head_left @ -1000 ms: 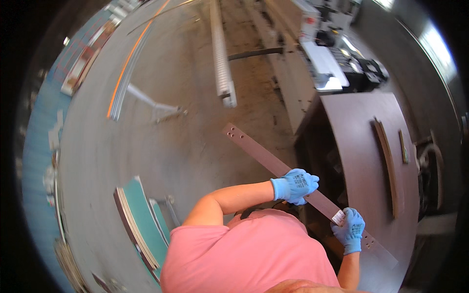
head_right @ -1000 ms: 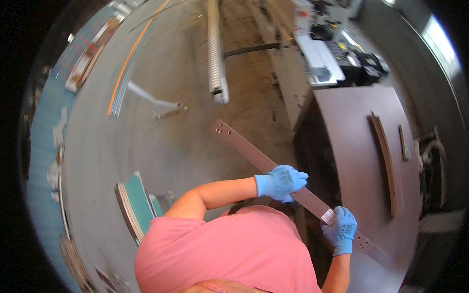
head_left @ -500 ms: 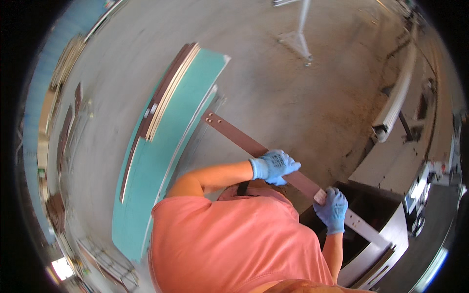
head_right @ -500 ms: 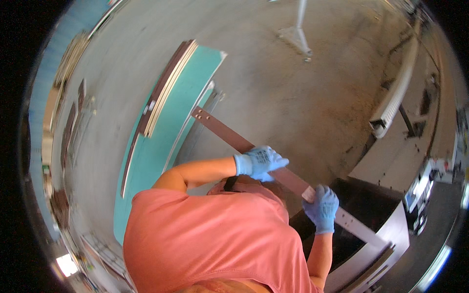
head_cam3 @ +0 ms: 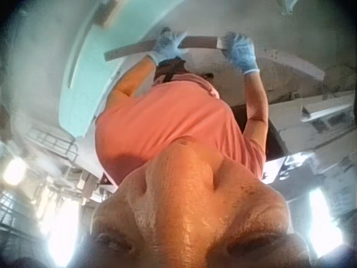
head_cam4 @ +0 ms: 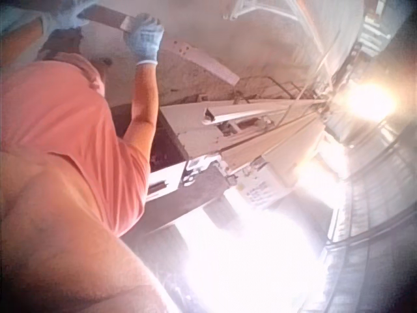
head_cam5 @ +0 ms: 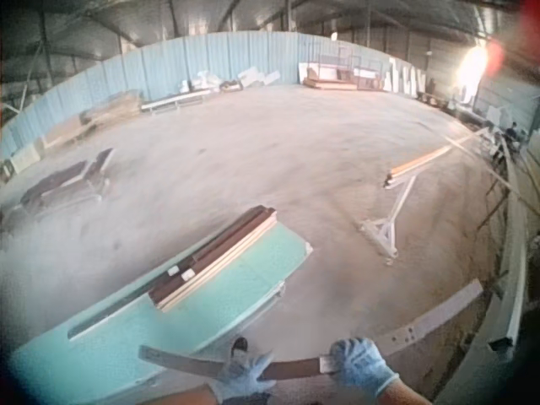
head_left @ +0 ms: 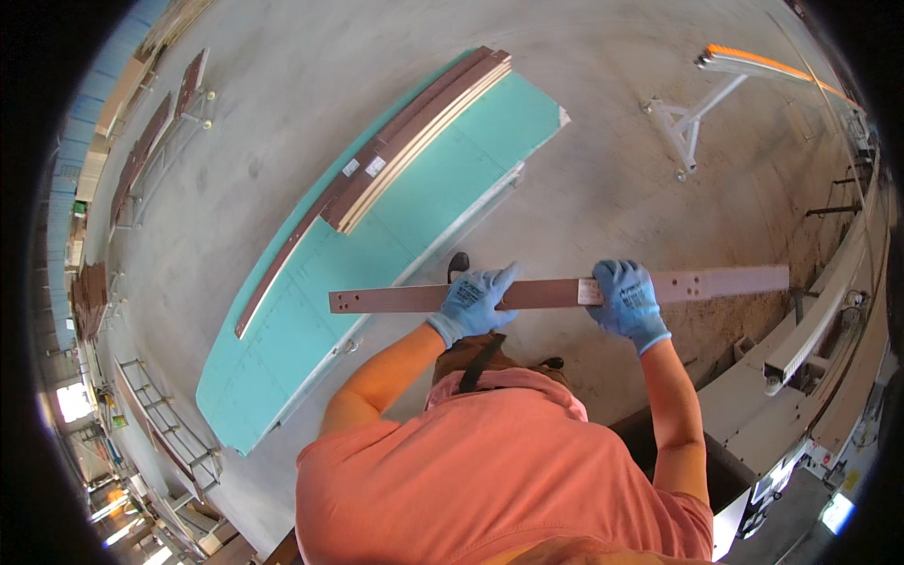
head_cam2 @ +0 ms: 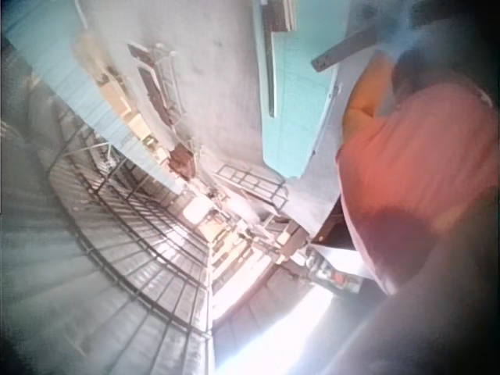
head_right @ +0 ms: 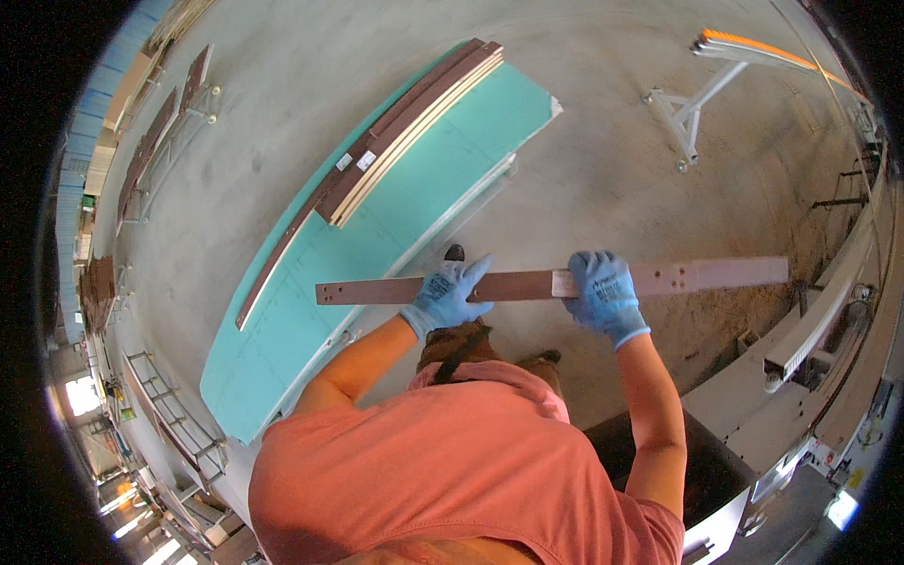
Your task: The person repeatedly picks up long wooden planks from a conveyor belt and stacks them on a teal board on the floor. The person handles each plank one at a time, aligning them in a neat pile.
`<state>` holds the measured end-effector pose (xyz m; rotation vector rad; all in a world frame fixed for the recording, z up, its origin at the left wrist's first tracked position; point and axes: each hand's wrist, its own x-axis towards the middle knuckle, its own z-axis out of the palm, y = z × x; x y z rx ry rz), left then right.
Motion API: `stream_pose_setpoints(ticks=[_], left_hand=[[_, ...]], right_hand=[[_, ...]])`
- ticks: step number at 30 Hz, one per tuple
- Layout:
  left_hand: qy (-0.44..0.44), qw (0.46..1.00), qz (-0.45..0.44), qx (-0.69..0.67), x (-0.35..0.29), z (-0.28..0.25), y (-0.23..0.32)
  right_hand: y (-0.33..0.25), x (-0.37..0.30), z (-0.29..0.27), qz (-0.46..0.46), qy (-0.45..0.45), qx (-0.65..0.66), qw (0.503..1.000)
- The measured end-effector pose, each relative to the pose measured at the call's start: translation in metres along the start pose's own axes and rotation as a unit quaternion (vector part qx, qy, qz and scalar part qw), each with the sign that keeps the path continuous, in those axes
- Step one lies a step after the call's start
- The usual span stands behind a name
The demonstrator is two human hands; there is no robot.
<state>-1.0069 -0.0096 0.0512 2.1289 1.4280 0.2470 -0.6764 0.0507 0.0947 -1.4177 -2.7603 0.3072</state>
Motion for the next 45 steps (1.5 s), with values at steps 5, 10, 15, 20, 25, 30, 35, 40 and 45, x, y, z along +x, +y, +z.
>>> stream_pose_setpoints(ticks=[5, 10, 15, 20, 25, 30, 35, 40, 45], left_hand=[[0.131, 0.991, 0.015, 0.003, 0.052, -0.06, -0.17], [0.103, 0.983, -0.149, -0.028, 0.116, -0.128, -0.329], [0.193, 0.956, -0.221, 0.004, 0.18, -0.142, -0.464], [0.202, 0.948, -0.246, 0.009, 0.226, -0.131, -0.554], [0.176, 0.945, -0.273, -0.024, 0.247, -0.118, -0.599], [0.119, 0.944, -0.307, -0.03, 0.245, -0.128, -0.626], [0.12, 0.949, -0.285, -0.057, 0.235, -0.129, -0.637], [0.12, 0.949, -0.283, -0.066, 0.204, -0.131, -0.651], [0.11, 0.938, -0.326, -0.043, 0.15, -0.122, -0.661]], right_hand=[[-0.035, 0.212, 0.033, -0.061, 0.076, -0.046, 0.994], [-0.087, 0.353, 0.076, -0.049, 0.09, 0.043, 0.994], [-0.134, 0.374, 0.155, -0.041, -0.072, 0.125, 0.989], [-0.171, 0.354, 0.182, -0.034, -0.235, 0.178, 0.955], [-0.169, 0.352, 0.204, 0.022, -0.265, 0.242, 0.933], [-0.142, 0.407, 0.217, 0.056, -0.22, 0.255, 0.94], [-0.087, 0.519, 0.232, -0.003, -0.06, 0.18, 0.982], [-0.027, 0.651, 0.231, -0.027, 0.059, 0.103, 0.993], [-0.003, 0.761, 0.239, -0.105, 0.141, 0.004, 0.984]])
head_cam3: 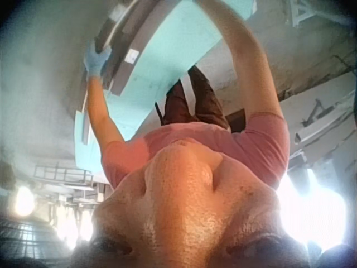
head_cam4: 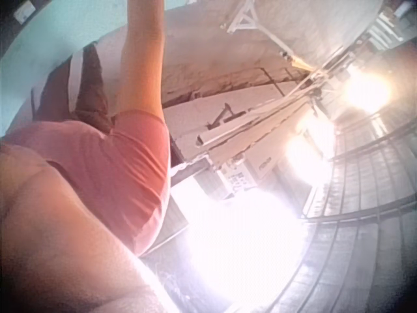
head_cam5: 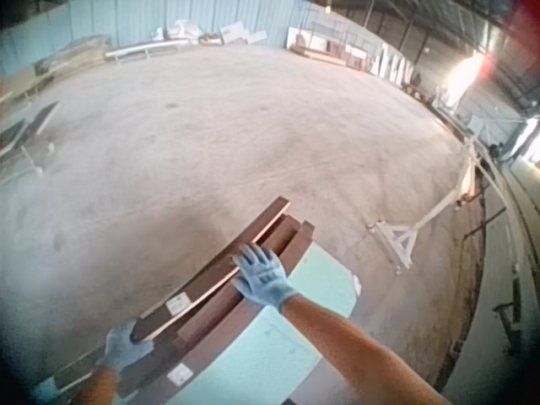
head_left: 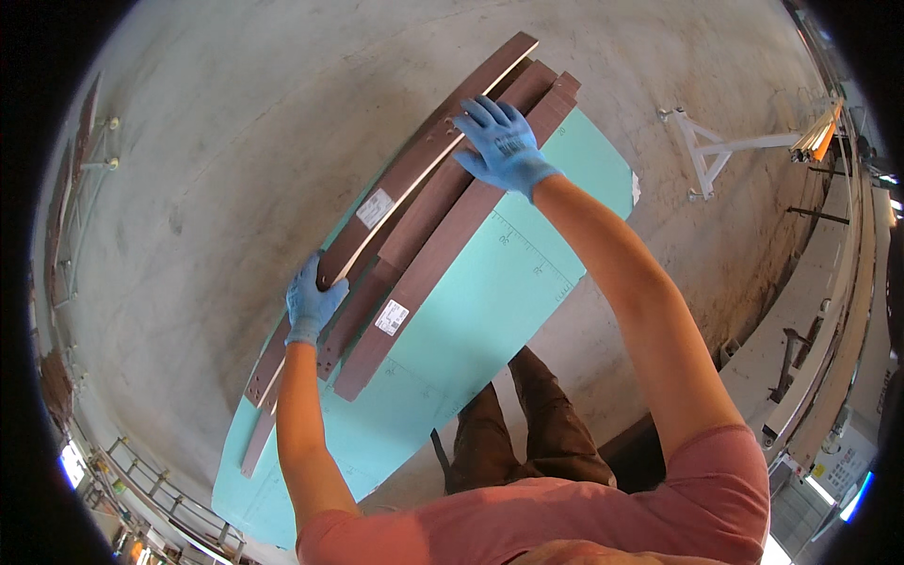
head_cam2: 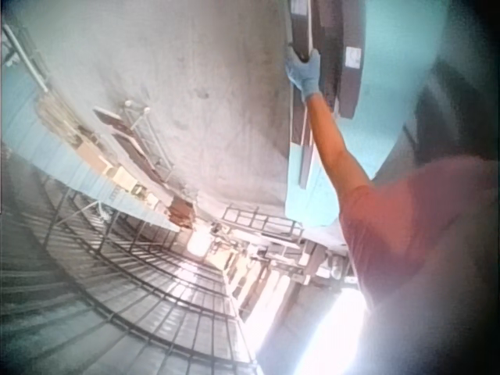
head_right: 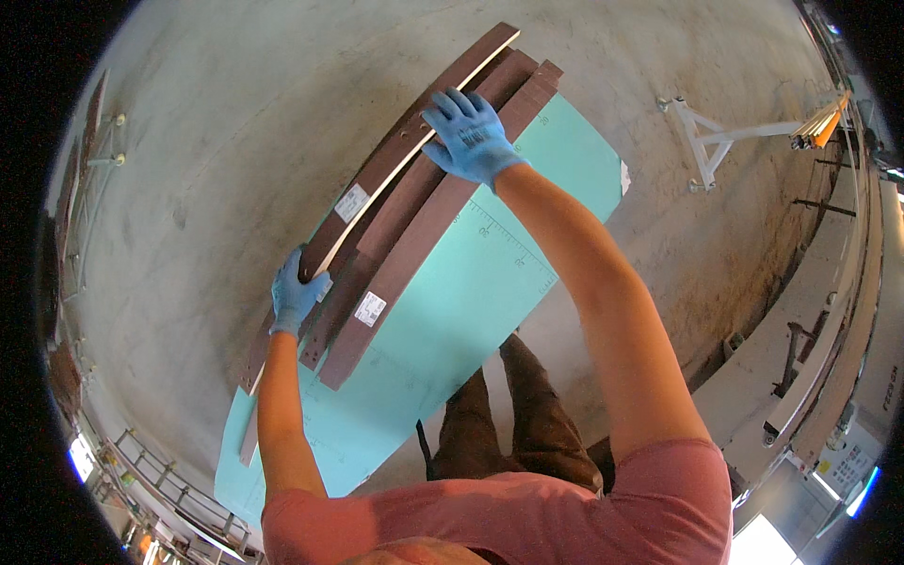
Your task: The person repeatedly picks up long wooden planks from a conveyor belt and stacks them on a teal board on the floor. The person handles each plank one at a time, aligning them in a neat pile.
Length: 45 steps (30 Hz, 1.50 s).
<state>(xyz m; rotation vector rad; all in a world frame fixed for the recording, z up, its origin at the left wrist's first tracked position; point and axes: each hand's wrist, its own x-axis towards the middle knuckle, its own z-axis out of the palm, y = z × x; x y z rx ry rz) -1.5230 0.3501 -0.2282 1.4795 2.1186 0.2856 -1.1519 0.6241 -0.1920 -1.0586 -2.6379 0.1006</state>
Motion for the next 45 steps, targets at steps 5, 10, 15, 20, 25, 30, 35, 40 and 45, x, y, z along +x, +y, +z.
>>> stream_pose_setpoints(ticks=[5, 10, 15, 20, 25, 30, 35, 40, 45], left_hand=[[0.032, 0.998, 0.045, -0.016, -0.021, 0.008, -0.021], [0.056, 0.997, 0.043, -0.013, -0.036, 0.028, -0.049], [0.013, 0.995, -0.067, -0.076, -0.049, 0.013, -0.042], [0.007, 0.994, -0.103, -0.021, -0.048, -0.024, 0.0], [-0.001, 0.996, -0.055, -0.064, -0.001, -0.004, 0.044], [0.059, 0.997, 0.045, -0.022, 0.078, 0.058, 0.118], [0.107, 0.985, 0.135, 0.014, 0.12, 0.109, 0.108], [0.122, 0.977, 0.172, 0.025, 0.118, 0.11, 0.107], [0.126, 0.975, 0.154, 0.094, 0.119, 0.099, 0.113]], right_hand=[[0.013, 0.063, 0.054, -0.012, -0.138, -0.059, 0.989], [0.003, 0.09, 0.082, 0.041, -0.274, -0.028, 0.96], [0.0, 0.075, 0.079, 0.027, -0.254, 0.052, 0.965], [0.013, 0.066, 0.084, 0.076, -0.178, 0.175, 0.965], [0.053, 0.082, 0.081, 0.149, -0.008, 0.133, 0.98], [0.107, 0.08, 0.069, 0.106, -0.042, -0.071, 0.991], [0.122, 0.074, 0.071, 0.091, -0.161, -0.163, 0.969], [0.127, 0.074, 0.055, 0.078, -0.224, -0.155, 0.959], [0.112, 0.044, 0.044, 0.128, -0.073, -0.132, 0.98]])
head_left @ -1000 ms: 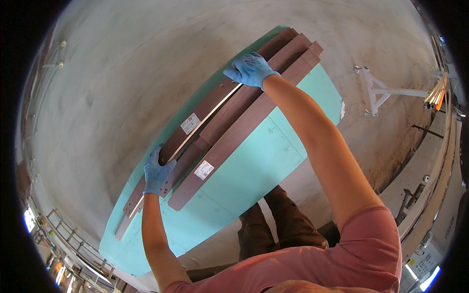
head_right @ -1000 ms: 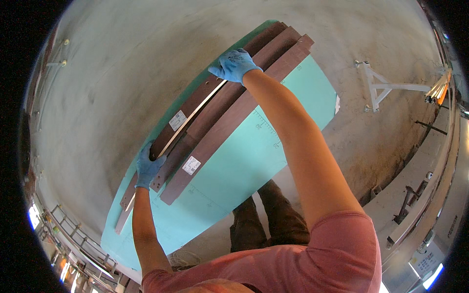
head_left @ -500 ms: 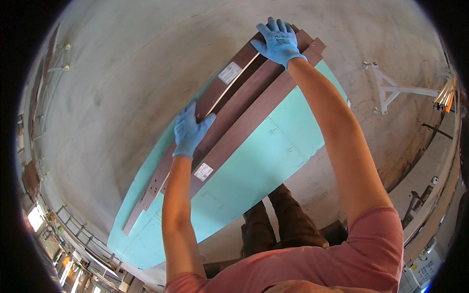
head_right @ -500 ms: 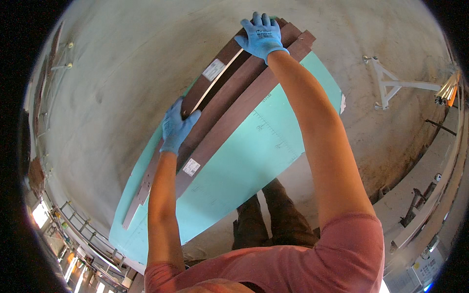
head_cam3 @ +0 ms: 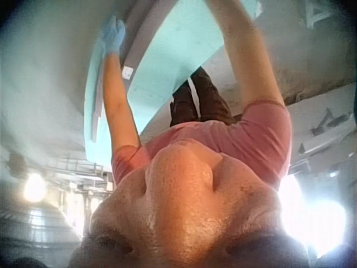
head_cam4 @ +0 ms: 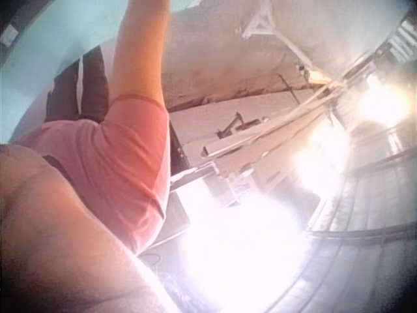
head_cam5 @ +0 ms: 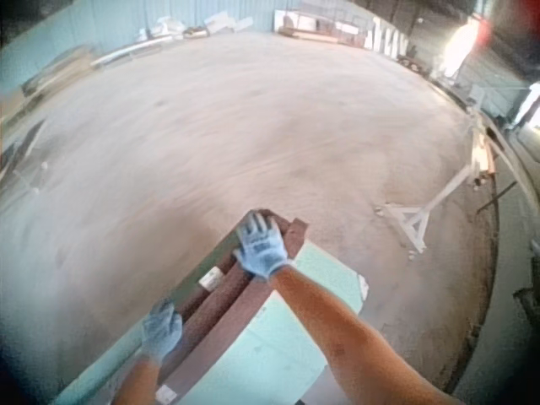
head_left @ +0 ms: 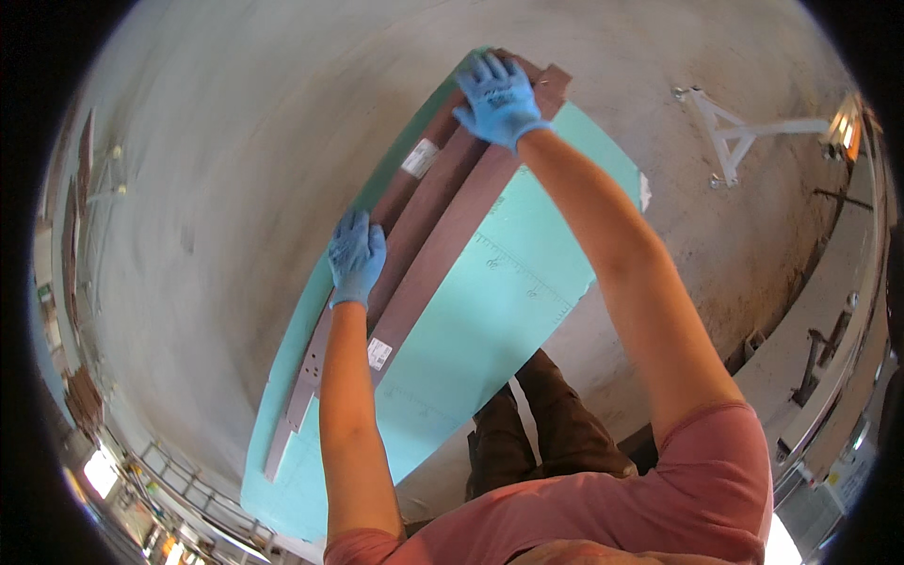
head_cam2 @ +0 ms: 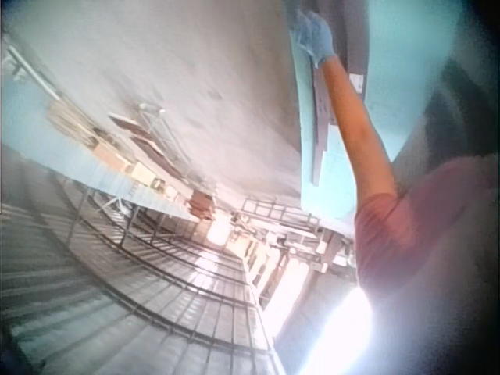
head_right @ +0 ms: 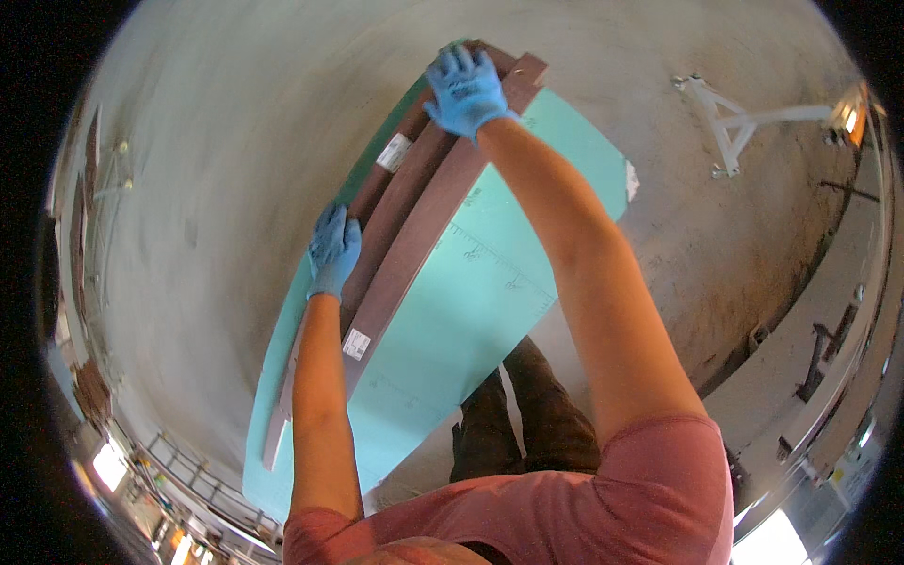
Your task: The person repeatedly picks up long wooden planks from a conveyor belt and stacks them on a teal board on the floor. The person handles each plank one at a time, aligning them in a neat pile.
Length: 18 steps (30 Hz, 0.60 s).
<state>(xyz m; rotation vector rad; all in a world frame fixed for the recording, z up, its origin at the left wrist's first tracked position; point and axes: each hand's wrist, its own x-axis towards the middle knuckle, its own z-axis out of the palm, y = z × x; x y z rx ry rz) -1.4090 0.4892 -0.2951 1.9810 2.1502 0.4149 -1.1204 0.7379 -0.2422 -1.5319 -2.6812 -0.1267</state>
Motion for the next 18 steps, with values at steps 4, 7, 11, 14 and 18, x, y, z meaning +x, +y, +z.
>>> stream_pose_setpoints(ticks=[4, 7, 11, 14, 18], left_hand=[[-0.008, 0.981, -0.152, -0.122, -0.007, -0.018, 0.031], [0.067, 0.872, -0.334, -0.352, -0.035, -0.046, 0.004], [0.114, 0.933, -0.181, -0.291, -0.067, -0.088, 0.053], [-0.003, 0.946, -0.105, -0.308, -0.091, -0.081, 0.113], [-0.143, 0.904, 0.003, -0.402, -0.144, -0.054, 0.237]], right_hand=[[0.008, -0.11, -0.053, 0.037, -0.041, 0.094, 0.994], [-0.007, -0.249, -0.069, 0.072, -0.003, 0.149, 0.986], [-0.016, -0.453, -0.13, 0.23, -0.151, 0.247, 0.929], [-0.027, -0.611, -0.165, 0.38, -0.114, 0.209, 0.894], [-0.026, -0.78, -0.215, 0.572, -0.039, 0.141, 0.807]])
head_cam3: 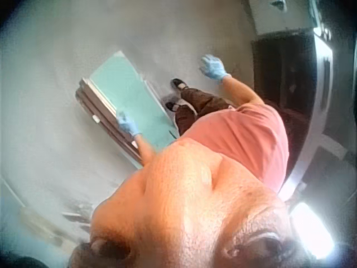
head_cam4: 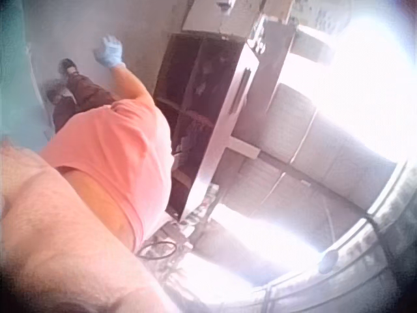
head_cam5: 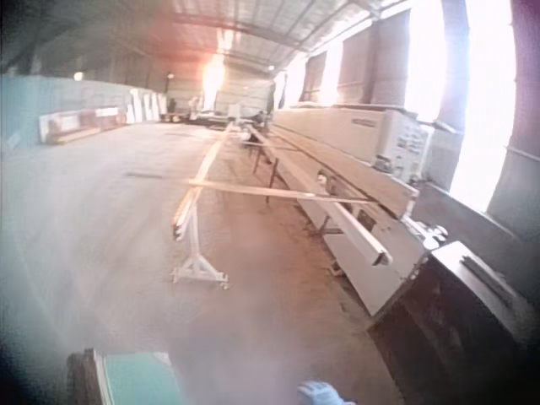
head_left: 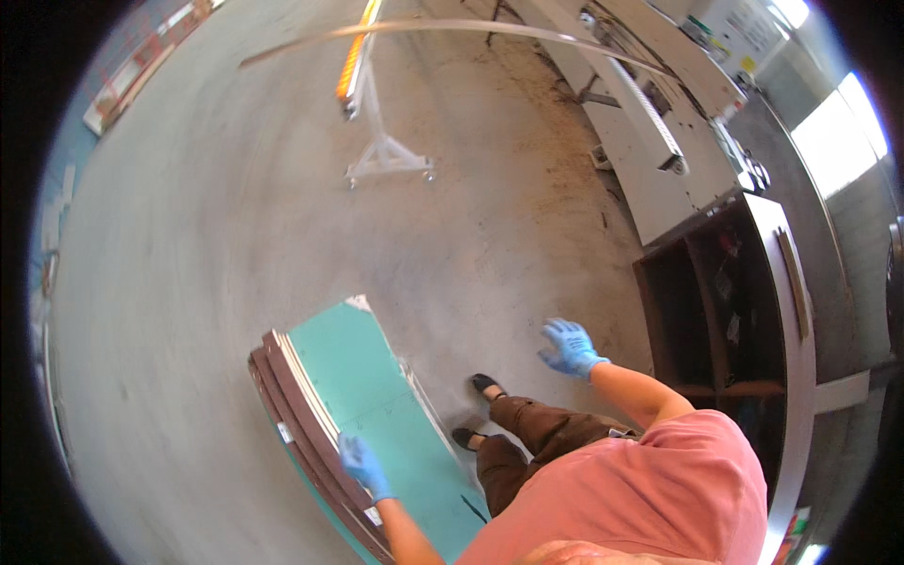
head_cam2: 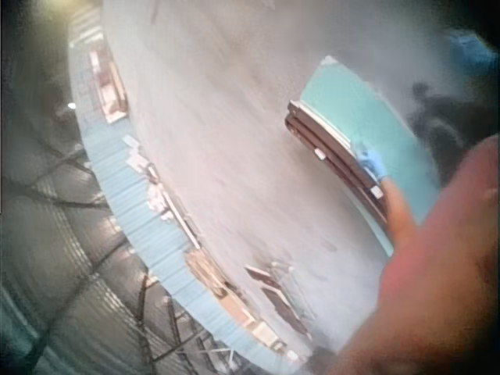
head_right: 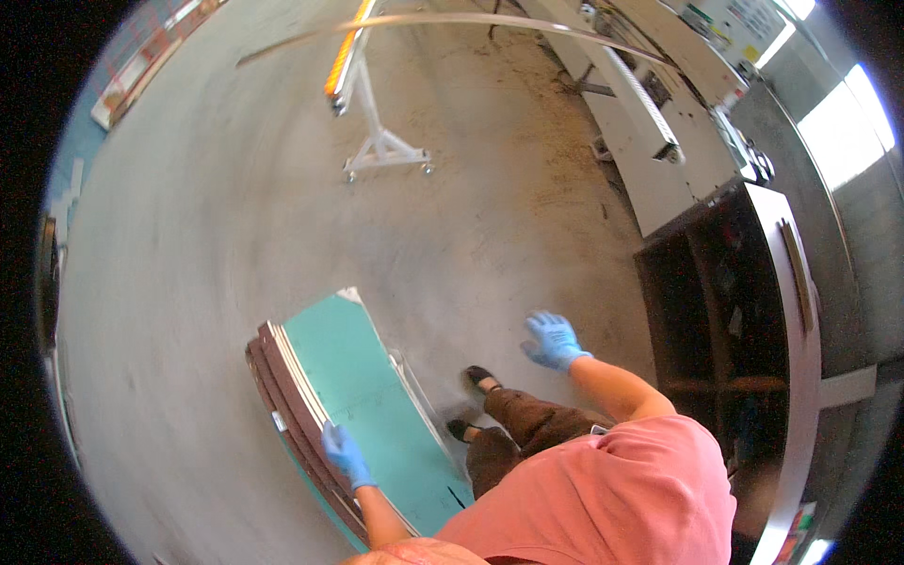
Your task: The person repeatedly picks up long wooden planks from a conveyor belt and stacks them on a teal board on the floor. The person handles each plank one at a time, aligning them in a neat pile.
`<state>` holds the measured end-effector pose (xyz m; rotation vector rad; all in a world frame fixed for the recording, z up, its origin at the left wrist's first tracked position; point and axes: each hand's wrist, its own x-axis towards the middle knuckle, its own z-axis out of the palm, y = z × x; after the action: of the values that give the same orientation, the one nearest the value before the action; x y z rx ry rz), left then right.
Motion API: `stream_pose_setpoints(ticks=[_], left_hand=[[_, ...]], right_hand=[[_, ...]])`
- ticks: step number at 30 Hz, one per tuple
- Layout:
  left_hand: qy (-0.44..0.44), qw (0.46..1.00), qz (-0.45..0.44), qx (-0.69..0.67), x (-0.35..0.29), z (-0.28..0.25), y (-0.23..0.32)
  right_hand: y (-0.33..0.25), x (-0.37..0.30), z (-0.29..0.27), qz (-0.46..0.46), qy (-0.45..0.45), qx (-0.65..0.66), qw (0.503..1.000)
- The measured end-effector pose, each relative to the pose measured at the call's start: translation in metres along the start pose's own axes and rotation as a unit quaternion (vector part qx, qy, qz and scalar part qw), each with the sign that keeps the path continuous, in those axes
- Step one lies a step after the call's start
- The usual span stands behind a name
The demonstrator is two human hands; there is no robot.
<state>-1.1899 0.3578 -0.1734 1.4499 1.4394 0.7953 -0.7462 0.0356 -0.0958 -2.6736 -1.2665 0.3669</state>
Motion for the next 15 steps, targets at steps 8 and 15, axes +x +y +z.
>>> stream_pose_setpoints(ticks=[8, 15], left_hand=[[-0.283, 0.947, 0.141, 0.059, -0.084, 0.24, 0.165], [-0.353, 0.886, 0.233, 0.192, -0.138, 0.409, 0.264]], right_hand=[[0.185, -0.032, -0.112, 0.143, 0.103, 0.082, 0.981], [0.342, -0.013, -0.159, 0.114, 0.151, 0.122, 0.974]])
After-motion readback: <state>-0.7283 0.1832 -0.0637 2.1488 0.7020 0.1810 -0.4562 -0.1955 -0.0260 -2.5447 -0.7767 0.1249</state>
